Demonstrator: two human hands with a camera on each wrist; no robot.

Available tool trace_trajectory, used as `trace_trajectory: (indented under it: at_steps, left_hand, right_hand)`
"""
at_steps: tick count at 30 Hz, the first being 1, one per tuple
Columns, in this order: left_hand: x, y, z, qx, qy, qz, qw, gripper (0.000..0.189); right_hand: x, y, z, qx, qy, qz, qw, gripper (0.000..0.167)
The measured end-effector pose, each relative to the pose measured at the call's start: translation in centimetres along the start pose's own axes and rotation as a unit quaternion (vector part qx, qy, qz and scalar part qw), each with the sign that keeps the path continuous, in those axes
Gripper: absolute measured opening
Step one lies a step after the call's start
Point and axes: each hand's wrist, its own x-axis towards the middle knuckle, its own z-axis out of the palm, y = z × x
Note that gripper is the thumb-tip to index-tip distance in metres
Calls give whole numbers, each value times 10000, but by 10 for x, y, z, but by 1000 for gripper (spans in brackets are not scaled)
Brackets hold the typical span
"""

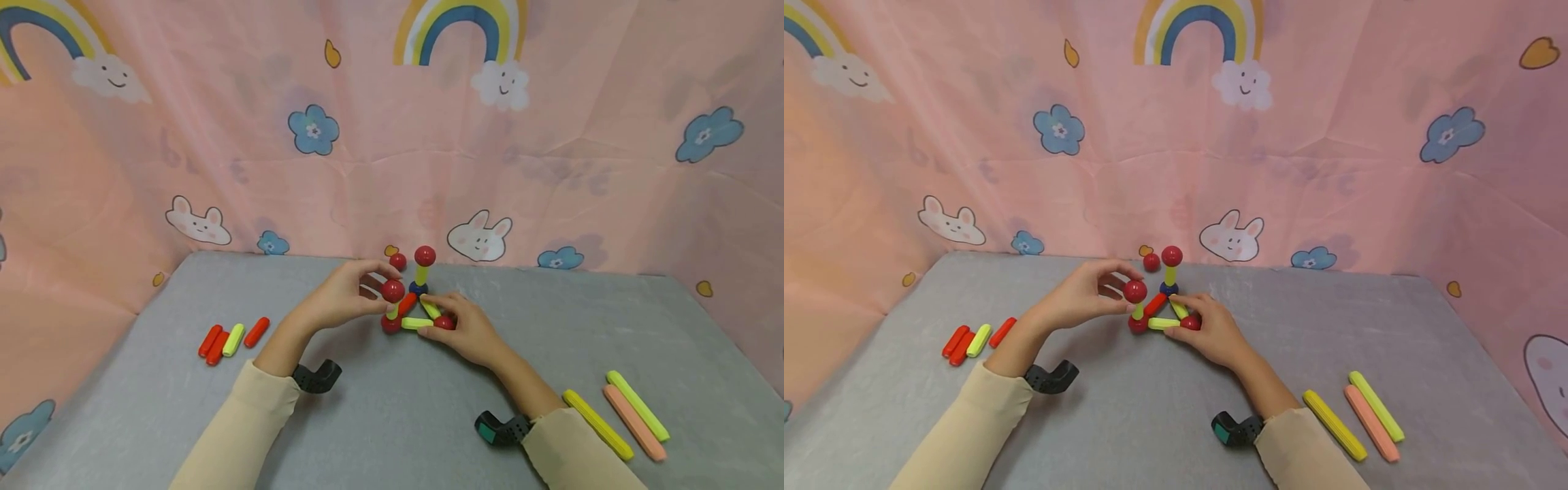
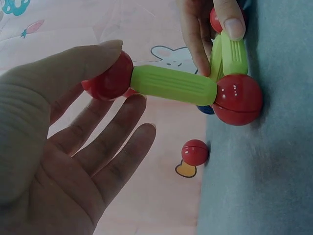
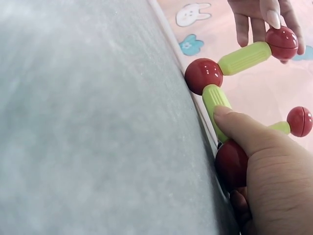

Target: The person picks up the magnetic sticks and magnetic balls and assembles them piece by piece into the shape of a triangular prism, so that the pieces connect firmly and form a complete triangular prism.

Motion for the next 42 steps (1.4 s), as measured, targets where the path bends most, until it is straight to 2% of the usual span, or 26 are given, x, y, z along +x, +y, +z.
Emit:
trace_trajectory:
  at_steps: [6,10,12,15,18,22,25,28,32,36,39,42]
  left_hand:
    - [-1,-3,-3,110,-247,-77,9996,49]
    - [-5,-13,-9,97,-597,-322,9976,47]
    - [-6,-20,-11,122,-651,-484,9966,42]
    - [-4,-32,-6,282,-455,-613,9967,35]
    - [1,-41,5,278,-222,-700,9969,40]
    - [7,-49,23,-34,-224,-723,9971,53]
    - [9,-54,31,-252,-184,-648,9974,54]
    - [9,-56,35,-356,23,-694,9970,51]
    - [11,-60,37,-245,297,-736,9965,41]
    - [13,-61,37,-78,466,-760,9960,29]
    - [12,-63,37,-69,615,-831,9946,26]
    - [8,-67,38,-94,894,-919,9917,27]
  right_hand:
    - [2,0,-3,173,-54,-72,9998,52]
    - [1,0,-7,307,-279,-140,9990,47]
    - [0,1,-9,367,-414,-163,9983,46]
    - [-1,2,-12,436,-617,-202,9969,47]
    - [-1,2,-12,525,-770,-280,9952,48]
    - [-1,2,-11,595,-922,-490,9927,48]
    - [-1,3,-11,553,-974,-611,9918,48]
    - [0,3,-11,522,-1002,-671,9913,47]
    - [2,2,-12,653,-1086,-760,9890,47]
    - [2,2,-13,747,-951,-692,9902,48]
    - [2,4,-11,612,-644,-530,9946,49]
    - [1,4,-7,376,-282,-329,9984,49]
